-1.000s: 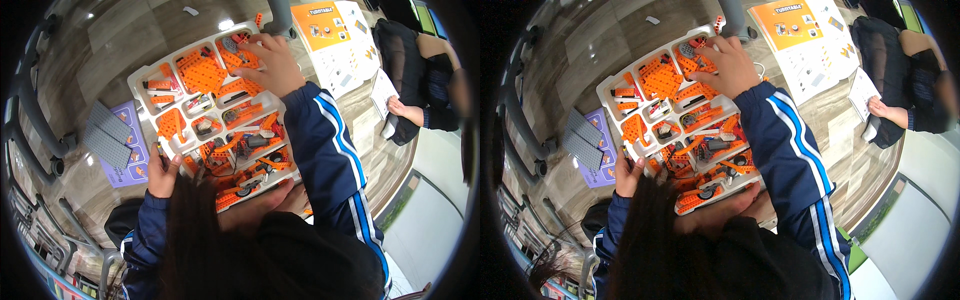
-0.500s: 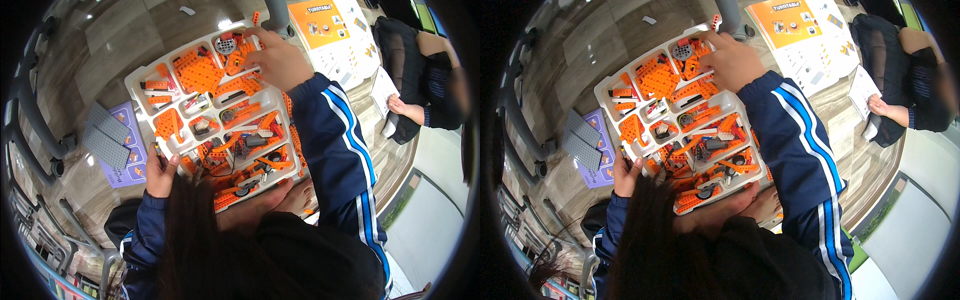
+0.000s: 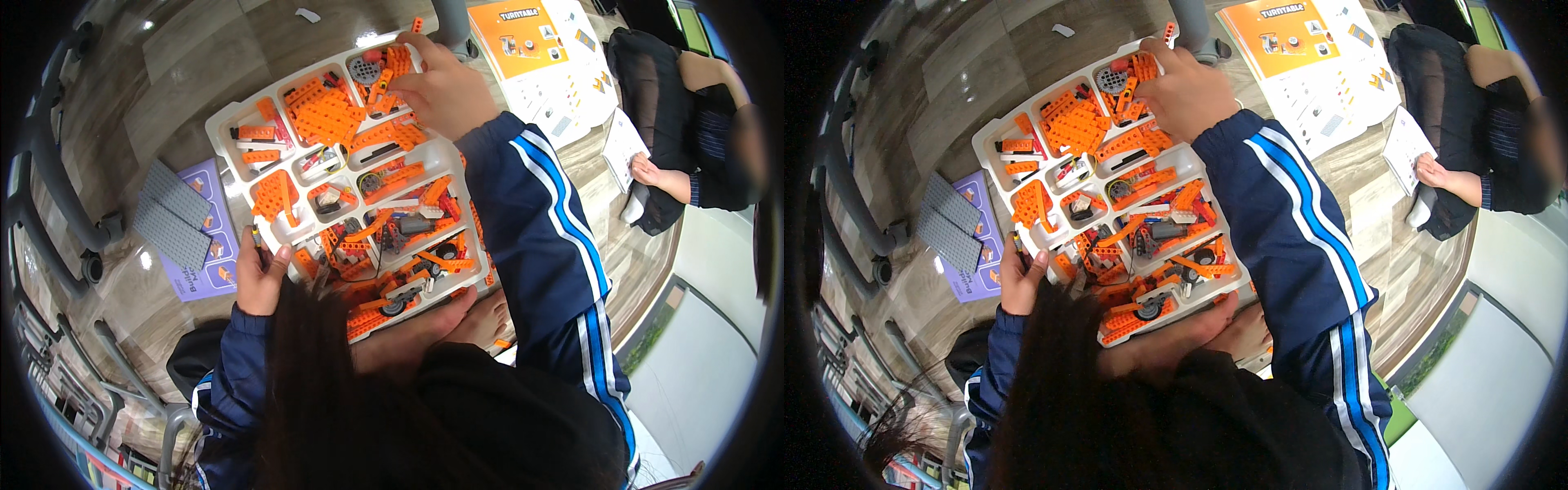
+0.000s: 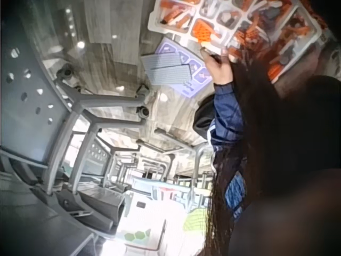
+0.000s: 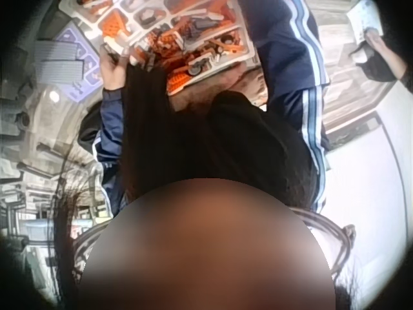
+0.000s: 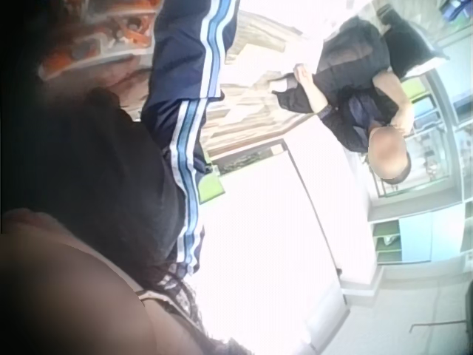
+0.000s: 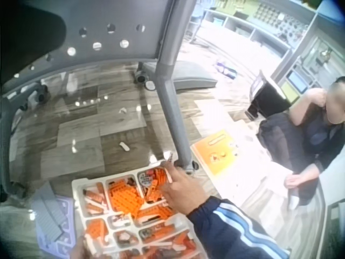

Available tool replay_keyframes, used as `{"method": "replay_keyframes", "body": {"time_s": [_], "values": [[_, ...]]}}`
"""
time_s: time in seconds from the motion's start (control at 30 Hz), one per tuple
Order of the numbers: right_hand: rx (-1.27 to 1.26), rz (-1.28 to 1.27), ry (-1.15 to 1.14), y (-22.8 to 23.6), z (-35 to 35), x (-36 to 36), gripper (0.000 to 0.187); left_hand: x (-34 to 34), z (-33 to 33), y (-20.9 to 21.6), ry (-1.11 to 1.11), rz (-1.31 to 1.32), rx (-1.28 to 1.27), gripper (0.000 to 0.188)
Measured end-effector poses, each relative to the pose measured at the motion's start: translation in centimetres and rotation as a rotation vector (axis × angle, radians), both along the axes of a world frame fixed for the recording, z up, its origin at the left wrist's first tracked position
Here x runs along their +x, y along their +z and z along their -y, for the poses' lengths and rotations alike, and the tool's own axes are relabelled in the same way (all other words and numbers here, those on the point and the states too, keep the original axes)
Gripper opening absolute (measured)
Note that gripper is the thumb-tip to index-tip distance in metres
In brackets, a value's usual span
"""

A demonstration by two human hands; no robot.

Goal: The person sits on the floor and sorts through a compartmentalized tray of orange and grey building blocks. They pick up various pieces, examine them, and place them back into the tray or onto the floor while another person reads a manual nearby.

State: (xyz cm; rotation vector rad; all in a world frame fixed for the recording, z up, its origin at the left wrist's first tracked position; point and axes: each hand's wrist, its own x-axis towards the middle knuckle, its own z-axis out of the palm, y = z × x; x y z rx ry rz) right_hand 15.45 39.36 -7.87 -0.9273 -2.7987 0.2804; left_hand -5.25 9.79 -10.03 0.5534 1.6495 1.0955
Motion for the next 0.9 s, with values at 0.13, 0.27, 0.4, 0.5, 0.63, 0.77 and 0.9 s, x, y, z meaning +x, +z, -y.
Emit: {"method": "replay_keyframes", "body": {"time_s": [0.13, 0.27, 0.4, 0.5, 0.63, 0.77, 0.9], "values": [[0.053, 0.123, 0.044, 0.4, -0.4, -0.1, 0.013, -0.2, 0.1, -0.1, -0.005, -0.018, -0.074, 0.028], [0.024, 0.193, 0.025, 0.8, -0.6, 0.0, 0.012, -0.5, 0.3, -0.4, -0.063, -0.088, -0.045, 0.028], [-0.004, 0.085, -0.063, 0.0, -0.6, -0.8, 0.012, -0.5, 0.3, -0.6, -0.068, -0.122, -0.027, 0.028], [-0.056, 0.032, -0.124, -0.6, -0.6, -1.2, 0.011, -0.2, 0.2, -0.7, -0.036, -0.14, 0.015, 0.03], [-0.085, -0.026, -0.147, -1.0, -0.5, -1.1, 0.009, -0.3, 0.3, -0.6, -0.034, -0.095, -0.056, 0.031], [-0.143, -0.162, -0.204, -2.2, 0.2, -1.4, 0.021, -0.3, 0.2, -0.5, -0.024, -0.04, 0.001, 0.033], [-0.173, -0.341, -0.252, -3.5, 0.9, -1.6, 0.028, -0.3, 0.0, -0.3, -0.042, -0.021, 0.003, 0.034]]}}
